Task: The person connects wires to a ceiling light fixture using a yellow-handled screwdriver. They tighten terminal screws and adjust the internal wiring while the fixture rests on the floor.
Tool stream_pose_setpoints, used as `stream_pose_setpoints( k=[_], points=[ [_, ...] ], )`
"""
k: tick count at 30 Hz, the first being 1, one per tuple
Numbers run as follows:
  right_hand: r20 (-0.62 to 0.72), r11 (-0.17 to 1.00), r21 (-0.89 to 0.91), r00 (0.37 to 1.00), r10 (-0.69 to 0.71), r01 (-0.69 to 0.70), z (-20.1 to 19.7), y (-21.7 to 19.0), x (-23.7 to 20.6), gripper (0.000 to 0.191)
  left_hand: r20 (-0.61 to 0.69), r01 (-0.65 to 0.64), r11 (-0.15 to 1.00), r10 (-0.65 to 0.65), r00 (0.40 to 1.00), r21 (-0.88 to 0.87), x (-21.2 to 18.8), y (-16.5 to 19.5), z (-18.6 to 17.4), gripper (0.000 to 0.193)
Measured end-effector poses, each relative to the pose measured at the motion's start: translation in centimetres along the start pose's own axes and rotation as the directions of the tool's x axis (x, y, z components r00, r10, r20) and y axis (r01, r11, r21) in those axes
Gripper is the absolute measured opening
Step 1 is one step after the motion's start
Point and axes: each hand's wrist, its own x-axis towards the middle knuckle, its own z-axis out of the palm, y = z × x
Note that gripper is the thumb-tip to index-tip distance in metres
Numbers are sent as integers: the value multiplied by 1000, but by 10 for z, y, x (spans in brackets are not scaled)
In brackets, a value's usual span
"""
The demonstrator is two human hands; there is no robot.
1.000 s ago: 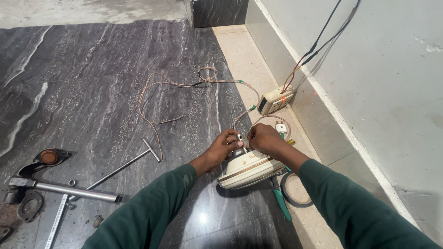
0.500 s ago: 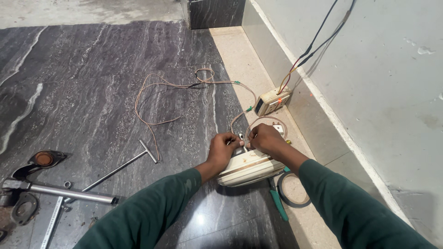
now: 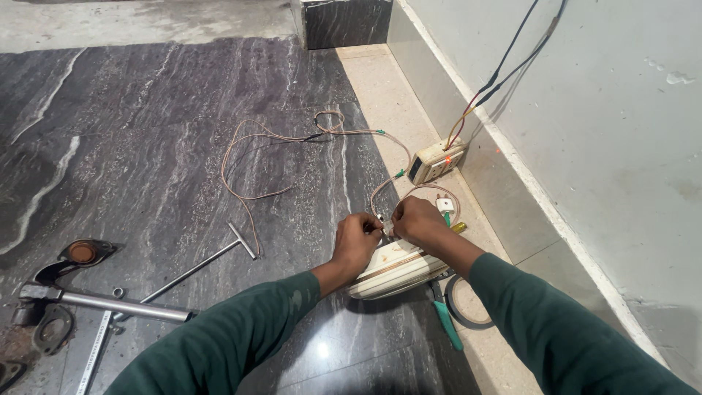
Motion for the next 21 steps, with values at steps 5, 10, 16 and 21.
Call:
stream_pose_setpoints(
  k=[5, 10, 16, 21],
  points=[
    [-7, 997, 73, 1000, -7, 8, -1, 0, 1, 9, 1, 23, 999, -23, 1000, 29, 0, -4, -1, 10],
    [35, 981, 196, 999, -7, -1, -4, 7, 3, 16, 40, 44, 999, -44, 998, 1, -3, 1, -4, 10],
    [39, 981, 195, 999, -13, 5, -7, 11, 4, 21, 23, 33, 999, -34, 999, 26, -4, 0, -1, 7],
    [23, 992, 125, 1000, -5, 2, -8, 5, 3, 25, -9, 15, 1000, -15, 1000, 8, -4, -12, 7, 6]
  ],
)
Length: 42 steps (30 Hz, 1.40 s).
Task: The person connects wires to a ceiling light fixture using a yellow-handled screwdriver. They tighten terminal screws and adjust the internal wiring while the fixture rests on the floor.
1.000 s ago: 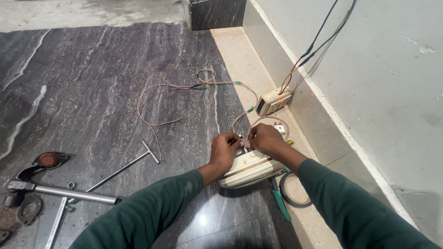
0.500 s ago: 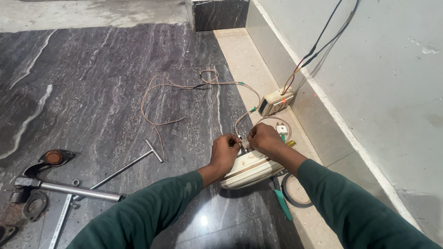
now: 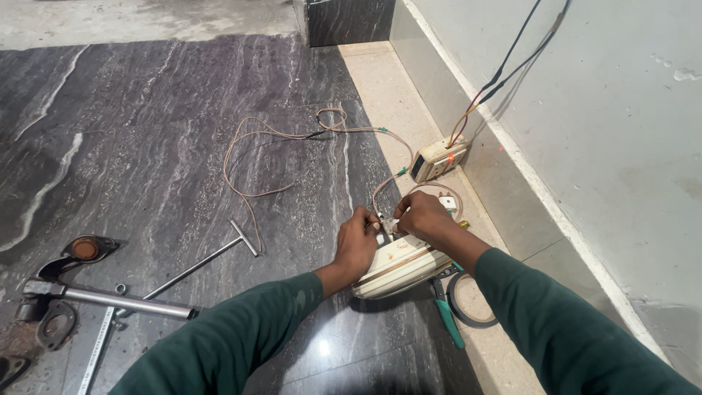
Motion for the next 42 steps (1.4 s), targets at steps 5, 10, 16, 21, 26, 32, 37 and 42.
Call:
stream_pose_setpoints(
  k=[5, 10, 16, 21, 26, 32, 37, 42],
  points=[
    [-6, 998, -63, 1000, -6, 6, -3, -7, -6, 29, -20, -31, 999, 31, 999, 16, 0, -8, 5, 6],
    [9, 988, -155, 1000, -16, 17, -4, -13, -9, 23, 102, 11, 999, -6, 995, -47, -3, -13, -4, 5],
    [25, 983, -183, 999, 28, -23, -3, -15, -8, 22, 64, -33, 987, 43, 997, -158, -8, -9, -6, 5],
    [-27, 967, -95, 971, -239, 236, -5, -3, -7, 28, 91, 24, 991, -13, 996, -129, -10, 0, -5, 7],
    [-45, 915, -10, 914, -403, 403, -11, 9, -3, 21, 37, -7, 998, 10, 999, -69, -7, 15, -2, 9],
    [17, 938, -27, 938, -345, 345, -17, 28, -2, 16, 104, 70, 990, -58, 993, -120, -9, 40, -1, 9],
    [-51, 899, 350, 963, -263, 264, -11, 58, -13, 14, 284, 111, 990, -83, 955, -85, -9, 62, 6, 9],
    [-43, 811, 574, 993, -112, 117, -3, 95, -36, 17, 269, -519, 826, 460, 846, 220, -37, 58, 34, 21]
  ],
)
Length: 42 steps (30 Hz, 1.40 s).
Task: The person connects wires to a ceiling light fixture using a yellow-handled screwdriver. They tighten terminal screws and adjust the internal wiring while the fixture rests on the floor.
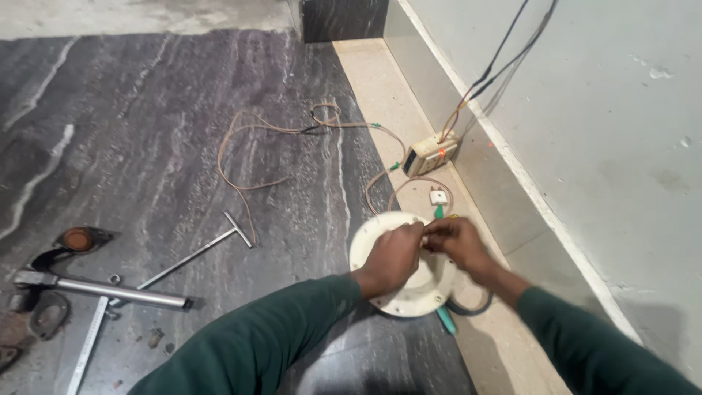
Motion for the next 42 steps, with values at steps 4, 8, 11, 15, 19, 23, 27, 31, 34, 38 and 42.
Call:
stream_pose_setpoints(
  k=[4, 8, 11, 15, 19, 23, 27, 31, 34, 38, 42],
  points=[
    [-38, 991, 129, 999, -26, 31, 5, 6, -5, 14, 60, -56, 998, 54, 997, 18, 4, -12, 4, 28],
    [15, 1000, 20, 1000, -11, 11, 11, -5, -8, 16, 175, 56, 998, -59, 983, 22, 7, -18, -8, 14],
    [5, 962, -223, 987, -161, 158, 13, -17, -19, 23, 147, 78, 997, -75, 986, -17, 4, -11, -17, 14],
    [13, 887, -429, 984, -179, 168, 13, -34, -35, 18, 138, 155, 959, -125, 983, -238, 0, -5, -28, 14],
    [12, 804, -545, 961, -277, 238, 17, -46, -45, 18, 143, 194, 935, -158, 977, -296, -2, -3, -35, 10],
    [2, 764, -571, 931, -365, 300, 20, -50, -50, 19, 90, 147, 958, -128, 988, -245, -3, -1, -38, 10],
    [-24, 744, -616, 937, -348, 261, 20, -51, -54, 19, 64, 171, 962, -161, 985, -212, -6, 2, -39, 12],
    [-38, 742, -636, 951, -307, 214, 20, -50, -56, 19, 128, 217, 955, -194, 973, -201, -4, 5, -43, 14],
    [-40, 707, -668, 937, -346, 233, 18, -50, -55, 17, 136, 202, 956, -176, 975, -213, -3, 9, -46, 14],
    [-84, 722, -663, 939, -333, 196, 19, -45, -50, 15, 183, 252, 947, -217, 959, -198, -2, 11, -47, 14],
    [-284, 964, -260, 958, -29, -48, 33, -34, -40, 16, 116, 248, 936, -225, 967, -250, -6, 8, -39, 13]
  ],
)
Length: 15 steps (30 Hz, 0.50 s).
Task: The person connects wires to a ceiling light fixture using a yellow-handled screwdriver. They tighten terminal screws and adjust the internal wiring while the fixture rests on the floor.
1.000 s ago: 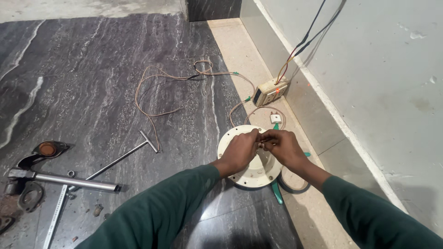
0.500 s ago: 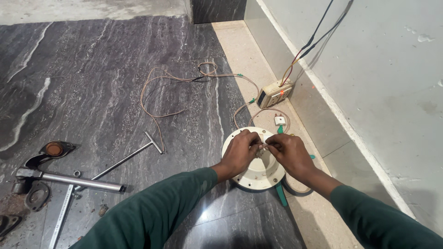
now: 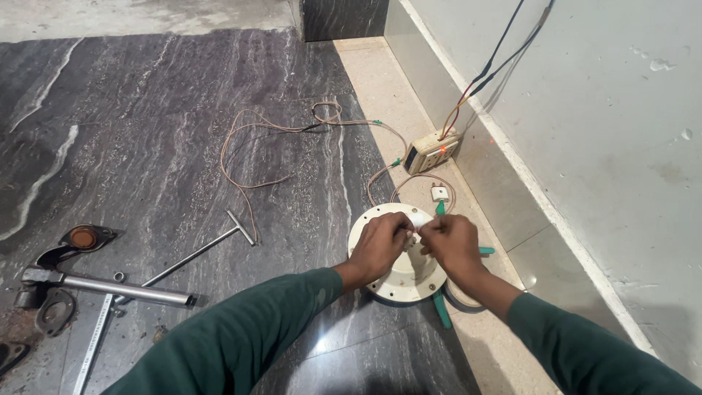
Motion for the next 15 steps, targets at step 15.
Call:
stream_pose_setpoints(
  k=[15],
  points=[
    [261, 868, 400, 945, 198, -292, -5, 26, 16, 21, -89, 1, 1000, -2, 996, -12, 3, -20, 12, 11]
  ],
)
